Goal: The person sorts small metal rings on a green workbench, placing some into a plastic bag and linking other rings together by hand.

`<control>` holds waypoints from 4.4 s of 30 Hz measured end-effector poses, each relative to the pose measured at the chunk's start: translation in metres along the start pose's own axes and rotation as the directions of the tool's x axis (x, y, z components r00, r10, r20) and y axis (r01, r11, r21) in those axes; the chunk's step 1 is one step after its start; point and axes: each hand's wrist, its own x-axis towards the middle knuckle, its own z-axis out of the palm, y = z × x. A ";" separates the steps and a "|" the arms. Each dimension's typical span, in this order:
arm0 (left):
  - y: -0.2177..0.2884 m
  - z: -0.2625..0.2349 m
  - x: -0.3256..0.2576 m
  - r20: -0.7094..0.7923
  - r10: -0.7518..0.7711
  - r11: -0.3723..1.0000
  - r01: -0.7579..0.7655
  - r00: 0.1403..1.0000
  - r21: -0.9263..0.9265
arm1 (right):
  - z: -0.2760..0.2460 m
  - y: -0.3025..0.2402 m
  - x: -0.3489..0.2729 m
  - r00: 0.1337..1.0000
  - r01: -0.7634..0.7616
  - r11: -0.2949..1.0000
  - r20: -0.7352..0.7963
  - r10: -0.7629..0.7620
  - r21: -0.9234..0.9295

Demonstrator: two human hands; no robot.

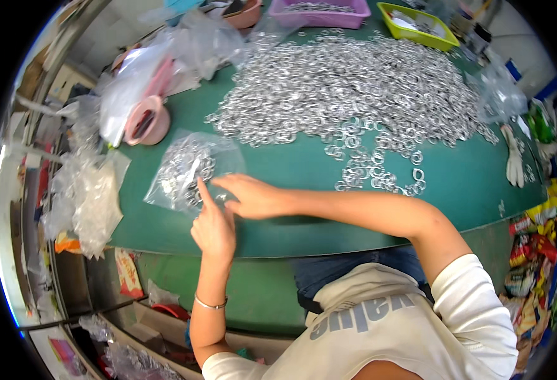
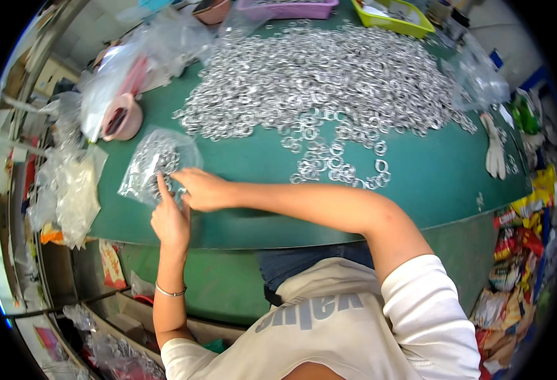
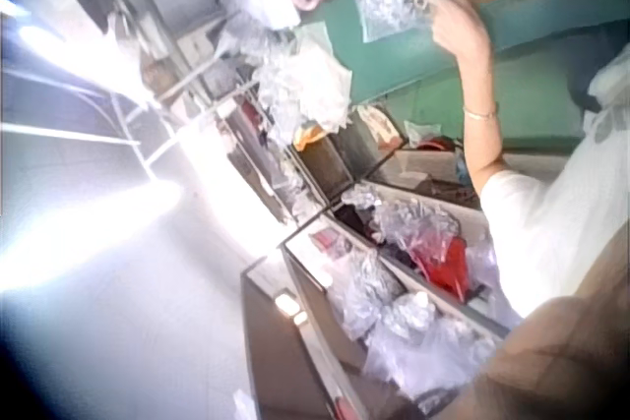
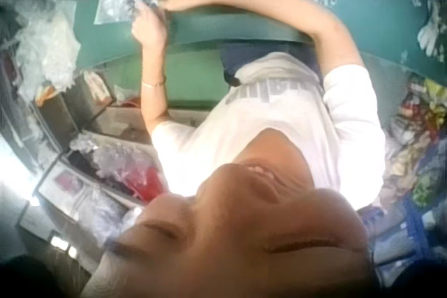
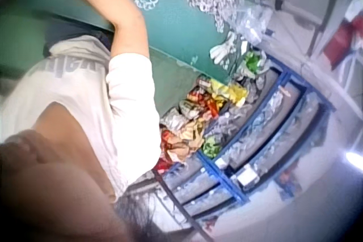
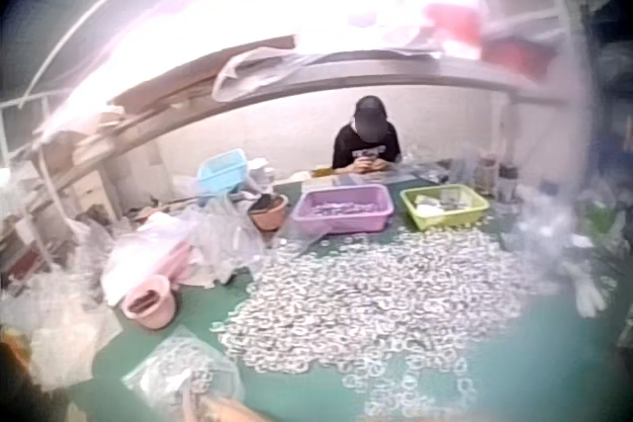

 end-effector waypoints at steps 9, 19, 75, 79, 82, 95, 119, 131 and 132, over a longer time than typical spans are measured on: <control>0.129 -0.002 0.004 0.126 0.318 0.873 -0.239 0.940 -0.426 | -0.115 -0.032 -0.199 0.962 -0.181 0.945 -0.249 0.112 -0.274; 0.214 0.053 0.037 -0.124 0.573 0.642 -0.537 0.810 -0.547 | -0.172 -0.002 -0.232 0.823 -0.411 0.757 -0.564 0.068 -0.508; 0.190 0.045 0.055 0.020 0.527 0.454 -0.262 0.849 -0.852 | -0.170 -0.013 -0.273 0.502 -0.754 0.628 -0.786 0.362 -0.192; 0.173 0.059 0.059 0.266 0.350 0.162 0.222 0.898 -0.961 | -0.177 -0.018 -0.278 0.394 -0.825 0.547 -0.836 0.382 -0.139; 0.170 0.053 0.053 0.362 0.334 0.128 0.339 0.870 -0.932 | -0.176 -0.018 -0.284 0.410 -0.836 0.513 -0.845 0.344 -0.197; 0.143 0.036 -0.004 0.605 0.313 -0.463 0.674 0.732 -0.575 | -0.134 -0.040 -0.272 0.701 -0.688 0.627 -0.556 0.447 -0.364; 0.168 0.031 -0.024 0.140 0.152 0.590 0.024 0.978 -0.807 | -0.135 -0.024 -0.207 0.763 -0.542 0.809 -0.537 0.360 -0.227; 0.191 0.040 -0.019 0.231 0.102 0.629 0.117 0.968 -0.769 | -0.156 -0.017 -0.224 0.709 0.198 0.285 -0.338 0.619 0.938; 0.192 0.038 -0.018 0.252 0.105 0.642 0.128 0.962 -0.756 | -0.156 -0.010 -0.225 0.665 0.156 0.360 -0.368 0.650 0.920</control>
